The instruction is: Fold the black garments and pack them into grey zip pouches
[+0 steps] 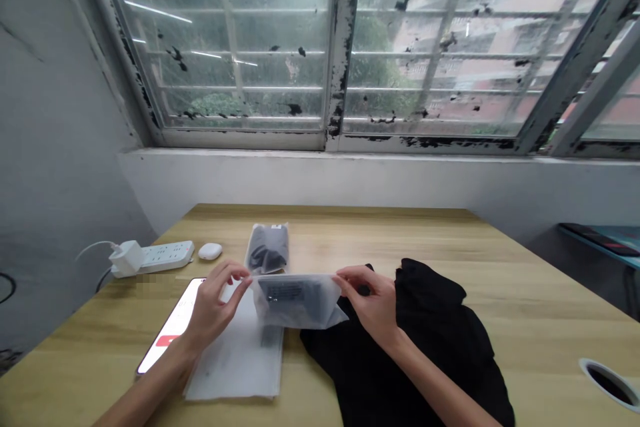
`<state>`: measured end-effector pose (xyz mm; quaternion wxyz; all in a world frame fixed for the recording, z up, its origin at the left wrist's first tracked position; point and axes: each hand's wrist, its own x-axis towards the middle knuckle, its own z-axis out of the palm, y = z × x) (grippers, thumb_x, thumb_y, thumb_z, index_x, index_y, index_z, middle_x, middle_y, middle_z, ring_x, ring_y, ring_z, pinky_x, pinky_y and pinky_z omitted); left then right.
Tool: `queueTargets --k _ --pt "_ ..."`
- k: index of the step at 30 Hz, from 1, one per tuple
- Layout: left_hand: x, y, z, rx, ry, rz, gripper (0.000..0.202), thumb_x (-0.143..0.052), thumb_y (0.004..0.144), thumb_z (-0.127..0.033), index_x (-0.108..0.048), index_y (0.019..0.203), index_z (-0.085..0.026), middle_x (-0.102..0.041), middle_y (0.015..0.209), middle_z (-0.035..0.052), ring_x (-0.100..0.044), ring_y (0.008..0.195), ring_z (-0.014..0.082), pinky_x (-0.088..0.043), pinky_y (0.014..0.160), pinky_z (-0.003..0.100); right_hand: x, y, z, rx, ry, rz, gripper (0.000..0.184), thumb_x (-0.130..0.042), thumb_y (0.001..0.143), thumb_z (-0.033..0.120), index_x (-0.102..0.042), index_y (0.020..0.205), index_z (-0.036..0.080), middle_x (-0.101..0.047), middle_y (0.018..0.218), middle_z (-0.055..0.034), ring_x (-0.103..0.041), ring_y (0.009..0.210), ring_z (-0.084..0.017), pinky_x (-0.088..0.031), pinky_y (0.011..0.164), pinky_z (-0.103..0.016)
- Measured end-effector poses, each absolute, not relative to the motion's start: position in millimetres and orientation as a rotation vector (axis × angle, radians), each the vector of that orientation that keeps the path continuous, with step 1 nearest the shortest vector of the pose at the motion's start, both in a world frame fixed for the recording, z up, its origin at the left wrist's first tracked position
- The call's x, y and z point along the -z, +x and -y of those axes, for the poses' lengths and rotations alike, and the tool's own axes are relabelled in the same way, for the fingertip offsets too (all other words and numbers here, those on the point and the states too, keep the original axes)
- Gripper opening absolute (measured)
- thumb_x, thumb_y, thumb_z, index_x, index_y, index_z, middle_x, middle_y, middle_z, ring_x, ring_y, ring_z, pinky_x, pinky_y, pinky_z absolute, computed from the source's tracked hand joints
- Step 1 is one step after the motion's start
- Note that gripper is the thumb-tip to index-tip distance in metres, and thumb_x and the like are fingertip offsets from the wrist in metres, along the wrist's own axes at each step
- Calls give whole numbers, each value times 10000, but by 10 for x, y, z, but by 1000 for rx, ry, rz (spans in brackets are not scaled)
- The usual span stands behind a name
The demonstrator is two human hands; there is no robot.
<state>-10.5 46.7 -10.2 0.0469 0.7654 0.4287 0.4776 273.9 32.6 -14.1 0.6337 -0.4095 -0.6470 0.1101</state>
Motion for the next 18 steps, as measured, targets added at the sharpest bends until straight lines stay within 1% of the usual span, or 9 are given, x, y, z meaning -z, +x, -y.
queueTargets --k 3,5,8,13,18 --pt "95 -119 -464 -1442 2322 -1282 184 -538 971 -311 -614 826 -227 -678 797 32 -626 731 194 -528 686 303 150 2730 -337 -288 -936 1460 245 -751 857 415 -742 712 218 -723 599 -19 -621 412 -149 -535 416 -254" --pt "83 -122 -458 -1427 2305 -1275 199 -538 977 -324 -617 823 -225 -685 801 36 -626 738 196 -530 693 309 142 2727 -344 -314 -924 1461 254 -751 855 423 -740 704 219 -726 611 -24 -624 424 -150 -536 418 -256" --pt "41 -126 -468 -1392 2277 -1262 233 -543 976 -356 -621 805 -218 -686 787 36 -619 729 193 -526 684 305 126 2728 -346 -342 -895 1466 228 -759 848 401 -743 706 223 -729 628 -25 -628 446 -151 -534 421 -255" --pt "-89 -139 -525 -1272 2244 -1218 275 -604 945 -391 -645 743 -210 -698 730 18 -603 657 170 -513 639 282 104 2721 -323 -356 -877 1485 190 -755 854 358 -752 723 220 -732 660 -39 -629 494 -157 -530 432 -260" --pt "-186 -113 -523 -1201 2222 -1176 245 -630 926 -369 -671 747 -207 -707 750 20 -603 687 171 -502 638 276 89 2704 -300 -364 -859 1524 190 -729 878 343 -750 737 218 -727 679 -40 -627 516 -155 -522 442 -257"
